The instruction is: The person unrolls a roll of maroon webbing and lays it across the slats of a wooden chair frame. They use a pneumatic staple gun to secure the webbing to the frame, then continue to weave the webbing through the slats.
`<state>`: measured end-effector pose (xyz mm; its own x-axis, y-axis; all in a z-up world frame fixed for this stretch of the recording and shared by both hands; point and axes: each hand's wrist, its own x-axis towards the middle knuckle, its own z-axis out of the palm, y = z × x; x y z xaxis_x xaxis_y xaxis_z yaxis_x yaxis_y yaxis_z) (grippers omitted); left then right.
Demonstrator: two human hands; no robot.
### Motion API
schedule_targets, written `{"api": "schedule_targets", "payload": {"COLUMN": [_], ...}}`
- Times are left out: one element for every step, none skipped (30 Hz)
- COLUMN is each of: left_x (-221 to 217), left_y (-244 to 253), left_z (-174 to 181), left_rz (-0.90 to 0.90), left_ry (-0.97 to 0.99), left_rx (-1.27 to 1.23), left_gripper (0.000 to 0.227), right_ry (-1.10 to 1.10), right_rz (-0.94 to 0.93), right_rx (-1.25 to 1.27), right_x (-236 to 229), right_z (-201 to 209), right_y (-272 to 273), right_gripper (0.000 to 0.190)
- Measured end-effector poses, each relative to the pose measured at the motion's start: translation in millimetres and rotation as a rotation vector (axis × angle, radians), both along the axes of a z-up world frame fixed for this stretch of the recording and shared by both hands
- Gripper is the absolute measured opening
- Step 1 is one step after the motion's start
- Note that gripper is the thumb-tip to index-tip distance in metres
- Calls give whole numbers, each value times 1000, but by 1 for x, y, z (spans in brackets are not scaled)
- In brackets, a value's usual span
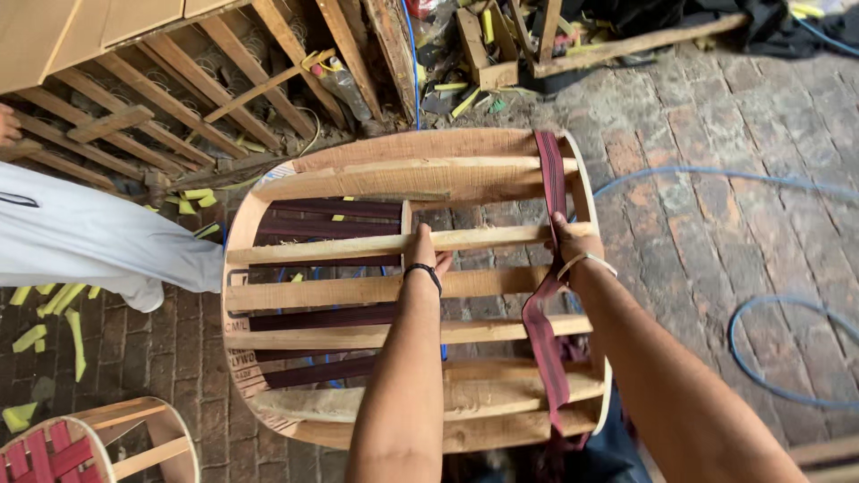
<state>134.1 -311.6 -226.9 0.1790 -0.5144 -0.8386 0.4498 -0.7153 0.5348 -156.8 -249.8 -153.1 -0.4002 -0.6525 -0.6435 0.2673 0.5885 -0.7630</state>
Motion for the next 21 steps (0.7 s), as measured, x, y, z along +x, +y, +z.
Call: {"api": "schedule_targets", "payload": {"left_x": [-8,-16,-22,-29,-35,-43,-51,-58,-66,-71,-78,-82,-91,-99,-104,-114,-129,-148,-166,-184,-200], "left_y": [-19,-27,-34,-43,-50,-58,-64,-72,-79,-74,-66,-50,-32,-37,-29,-11,8,25,30,30,19], "left_z": [-8,-17,-24,-31,-36,-42,-47,-51,-53,-50,-44,-32,-18,-1,21,41,60,75,86,95,98], "left_rz": [-15,-35,-35,-41,-46,-49,-54,-62,-30,2,35,34,32,30,-33,-105,-266,-434,-495,-557,-616], "left_ry": [-14,-28,-26,-21,-16,-66,-115,-167,-176,-186,-197,-228,-260,-294,-355,-401,-531,-658,-564,-469,-298], "left_rx": [17,44,59,73,87,101,115,129,136,154,172,176,179,154,100,56,-19,-95,-91,-92,-90], "left_gripper": [61,62,62,63,64,62,61,59,59,60,60,62,65,68,60,53,52,53,54,55,55], "right_ry": [-21,-41,-60,-47,-34,-20,-17,-16,-16,-42,-68,-104,-44,13,71,45,21,2,-4,-9,-15], "right_rz": [-18,-41,-65,-34,-3,28,29,26,22,-6,-35,-64,-51,-42,-32,-32,-33,-41,-10,18,45], "right_rx": [44,98,152,179,205,230,227,223,219,251,284,318,401,456,509,380,250,122,163,200,236], "right_x": [-10,-17,-24,-32,-39,-47,-56,-62,-68,-72,-76,-76,-82,-85,-82,-82,-80,-78,-77,-76,-74], "right_z": [-10,-21,-30,-38,-45,-51,-57,-61,-63,-62,-58,-54,-46,-38,-30,-21,-13,-6,2,10,18], "right_y": [-16,-22,-26,-32,-36,-41,-43,-44,-49,-48,-42,-34,-22,-27,-33,-30,-27,-22,-16,-9,-4], "right_gripper": [47,46,45,47,49,52,52,52,52,54,56,57,60,64,67,62,57,52,50,48,46]}}
